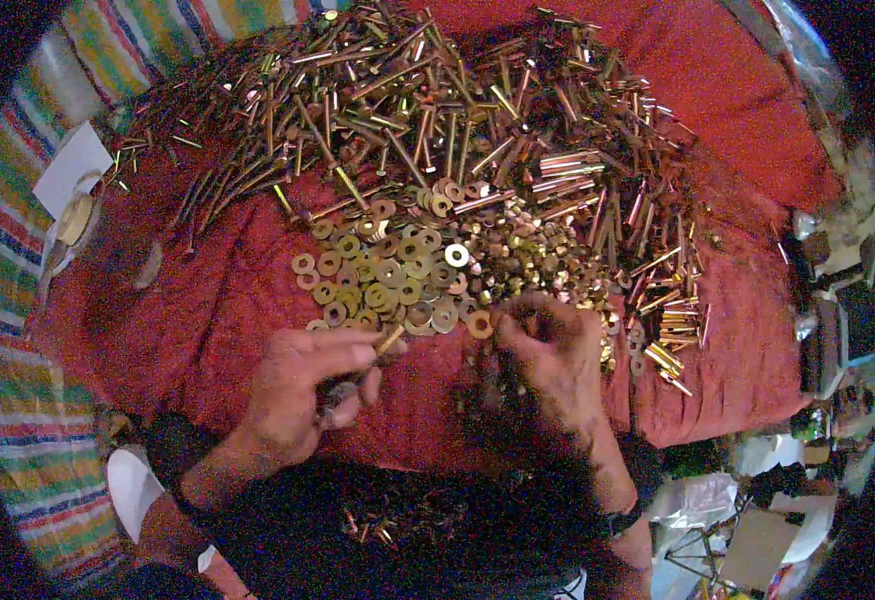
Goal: The person repeatedly picks up brass-colored cylindrical rods and flat washers, then threads the washers onto the rods by hand. The assembled units are placed back onto the red cloth among many similar parts.
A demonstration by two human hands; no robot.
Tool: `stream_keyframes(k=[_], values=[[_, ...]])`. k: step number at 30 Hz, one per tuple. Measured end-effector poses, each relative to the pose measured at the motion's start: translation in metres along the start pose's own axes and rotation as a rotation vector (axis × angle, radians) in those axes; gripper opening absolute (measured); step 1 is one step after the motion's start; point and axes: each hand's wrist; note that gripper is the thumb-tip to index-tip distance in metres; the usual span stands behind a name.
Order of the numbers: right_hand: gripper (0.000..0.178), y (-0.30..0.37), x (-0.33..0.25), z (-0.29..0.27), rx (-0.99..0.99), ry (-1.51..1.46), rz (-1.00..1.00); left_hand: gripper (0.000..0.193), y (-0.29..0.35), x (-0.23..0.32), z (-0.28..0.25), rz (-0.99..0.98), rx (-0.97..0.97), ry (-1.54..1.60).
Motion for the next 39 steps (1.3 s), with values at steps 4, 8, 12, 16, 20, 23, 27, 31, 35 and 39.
stream_keyframes(k=[4, 8, 12, 16, 20, 23, 27, 31, 35, 39], values=[[0.015, 0.019, 0.001, 0.018, -0.061, -0.02, -0.066, 0.029, 0.002, -0.02, 0.011, 0.052, 0.027, -0.24], [0.009, 0.027, 0.009, 0.018, -0.142, 0.134, -0.132, 0.024, 0.002, -0.035, 0.016, 0.256, 0.109, -0.497], [0.025, 0.029, 0.012, 0.019, -0.235, 0.377, -0.689, 0.021, -0.007, -0.044, 0.022, 0.848, 0.315, -0.939], [0.04, 0.031, 0.0, 0.01, -0.449, 0.418, -0.657, 0.019, -0.009, -0.045, 0.018, 0.735, 0.287, -0.803], [0.04, 0.02, -0.008, -0.007, -0.414, 0.385, -0.504, 0.018, -0.008, -0.039, 0.008, 0.561, 0.19, -0.6], [0.036, 0.018, -0.006, -0.009, -0.447, 0.391, -0.483, 0.017, -0.007, -0.034, 0.006, 0.493, 0.11, -0.557], [0.034, 0.024, -0.004, -0.003, -0.479, 0.355, -0.543, 0.016, -0.005, -0.028, 0.005, 0.465, 0.06, -0.55], [0.029, 0.026, -0.004, -0.002, -0.469, 0.183, -0.547, 0.016, -0.001, -0.026, 0.001, 0.412, 0.021, -0.591], [0.034, 0.024, -0.003, -0.006, -0.526, 0.235, -0.65, 0.018, 0.004, -0.025, -0.003, 0.263, -0.058, -0.463], [0.051, 0.031, -0.007, 0.016, -0.584, 0.377, -1.004, 0.039, 0.002, -0.026, 0.001, 0.127, -0.182, -0.253]])
Point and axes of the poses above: each hand's wrist, its own y-axis away from the middle knuckle, its own z-axis out of the palm, x = y × z, and after that the axes turned 13 degrees about -y, right-handed
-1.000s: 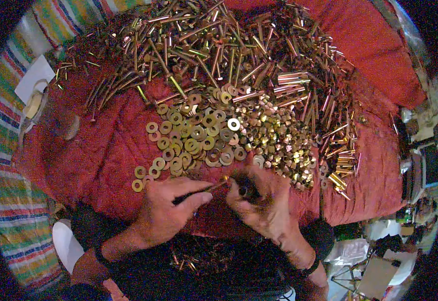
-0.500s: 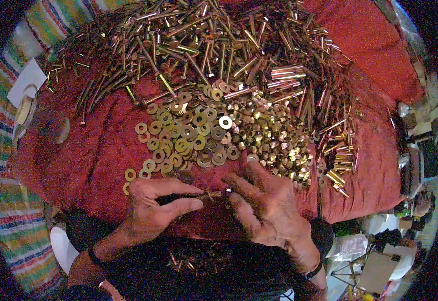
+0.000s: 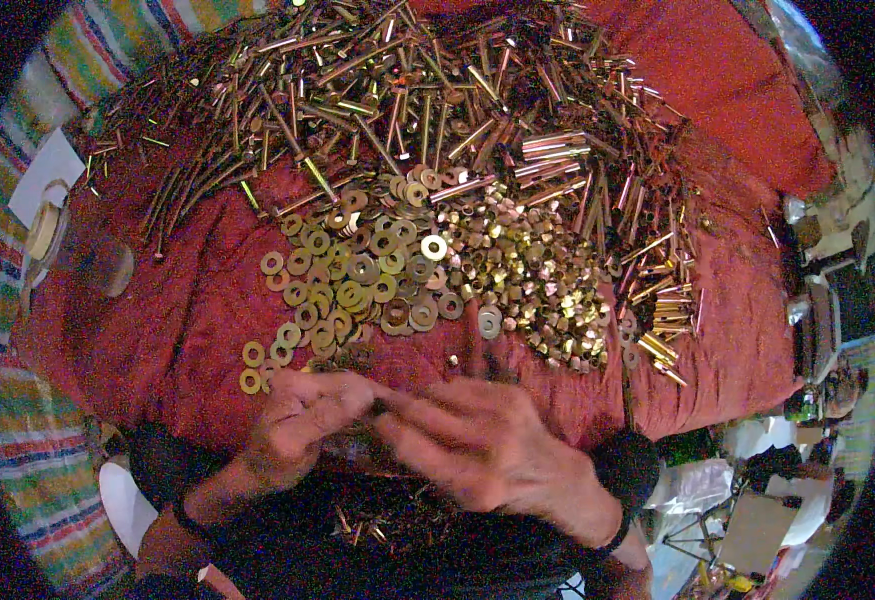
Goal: The person repeatedly picks up brass-colored cylindrical rods and flat washers, then threads the washers onto the rods by hand. The assembled units are placed back onto the red cloth among many similar parts.
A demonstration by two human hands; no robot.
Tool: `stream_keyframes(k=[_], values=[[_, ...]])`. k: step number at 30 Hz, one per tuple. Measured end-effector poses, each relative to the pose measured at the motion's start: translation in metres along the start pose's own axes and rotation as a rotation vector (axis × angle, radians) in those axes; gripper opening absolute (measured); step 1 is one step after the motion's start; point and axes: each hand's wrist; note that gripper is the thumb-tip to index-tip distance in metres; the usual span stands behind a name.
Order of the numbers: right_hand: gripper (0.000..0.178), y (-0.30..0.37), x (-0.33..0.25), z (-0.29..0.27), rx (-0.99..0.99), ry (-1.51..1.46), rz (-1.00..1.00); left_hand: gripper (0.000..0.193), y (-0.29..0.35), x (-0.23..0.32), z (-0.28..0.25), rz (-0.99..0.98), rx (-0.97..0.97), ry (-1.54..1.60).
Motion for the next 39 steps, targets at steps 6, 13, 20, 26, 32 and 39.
stream_keyframes(k=[6, 13, 20, 26, 32, 39], values=[[0.043, -0.012, -0.006, 0.008, 0.109, 0.002, -0.011, 0.053, -0.006, -0.002, 0.016, -0.157, -0.036, 0.449], [0.034, 0.012, 0.048, -0.013, 0.421, 0.087, 0.556, 0.033, -0.007, 0.006, 0.007, -0.125, -0.132, 0.215], [0.022, 0.002, 0.065, -0.005, 0.095, 0.349, 0.457, 0.03, -0.003, 0.008, -0.002, -0.126, -0.015, 0.229], [0.03, 0.01, 0.063, -0.008, 0.073, 0.246, 0.524, 0.02, -0.002, 0.009, -0.002, -0.087, 0.07, 0.217], [0.021, -0.001, 0.038, -0.02, 0.392, -0.161, 0.696, 0.016, -0.002, 0.01, -0.002, -0.041, 0.126, 0.097], [0.024, -0.004, -0.005, -0.024, 0.318, -0.528, 0.678, 0.019, -0.001, 0.006, -0.014, 0.014, 0.088, 0.012]])
Point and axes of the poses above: each hand's wrist, its own y-axis away from the middle knuckle, its own z-axis out of the palm, x = y × z, and after that the axes turned 13 degrees about -y, right-handed
